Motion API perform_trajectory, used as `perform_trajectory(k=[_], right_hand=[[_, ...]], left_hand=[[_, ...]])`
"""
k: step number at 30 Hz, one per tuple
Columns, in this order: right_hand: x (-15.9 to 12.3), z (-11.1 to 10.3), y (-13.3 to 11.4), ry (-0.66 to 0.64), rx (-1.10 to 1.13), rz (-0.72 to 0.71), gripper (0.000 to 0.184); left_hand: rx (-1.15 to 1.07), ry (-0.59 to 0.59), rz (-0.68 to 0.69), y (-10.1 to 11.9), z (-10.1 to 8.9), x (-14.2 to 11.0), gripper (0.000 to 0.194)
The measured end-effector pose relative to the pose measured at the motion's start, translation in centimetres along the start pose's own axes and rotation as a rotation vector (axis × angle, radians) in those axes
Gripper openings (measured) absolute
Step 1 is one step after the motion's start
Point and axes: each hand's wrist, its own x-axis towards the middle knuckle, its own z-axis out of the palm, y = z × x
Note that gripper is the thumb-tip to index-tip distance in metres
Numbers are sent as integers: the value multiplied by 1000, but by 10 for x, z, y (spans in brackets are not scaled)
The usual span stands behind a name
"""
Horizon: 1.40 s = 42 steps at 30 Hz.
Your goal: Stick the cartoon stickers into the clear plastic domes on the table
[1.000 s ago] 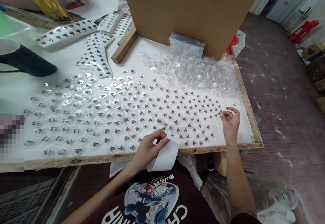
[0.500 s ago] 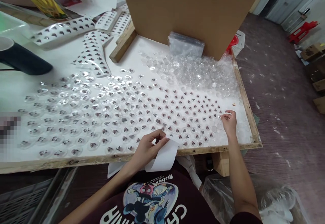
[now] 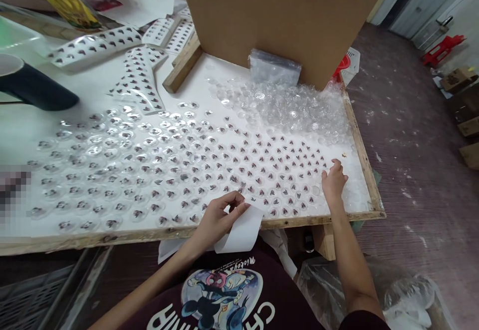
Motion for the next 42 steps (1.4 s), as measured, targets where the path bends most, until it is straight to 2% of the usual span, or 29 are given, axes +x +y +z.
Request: perform_trajectory(k=[5,7,11,15,19,25,30,33,35,39,42], right_hand=[[-4,-10,6,165,140,-11,34],[-6,-13,9,189,227,11,32],[-11,-11,14,-3,501,101,36],[-14,-1,19,-106,567,134,43],[-13,4,17,-146,527,146,38],[-15,1,6,-174,363,121,16],[-17,-4,-6,-184,88,107,25],[-19,-6,-10,-195,-73,62,14],[-20,-6,-9,-163,-130,51,14],[-21,-4,-5,-81,-129,64,23],[-20,-1,-2,-114,-71,66,18]], left_hand=[[8,24,12,1,-3,-1,27],[8,20,12,1,-2,0,27],[4,9,0,0,0,1,26],[2,6,-6,-1,0,1,27],[1,9,-3,-3,0,1,27],[-2,8,-8,-2,0,2,27],[-6,10,-14,1,0,0,28],[-7,20,-11,1,-2,-2,27],[-5,31,-8,1,-4,-2,27],[-6,40,1,3,-5,-2,27],[-4,34,14,5,-4,-3,27]])
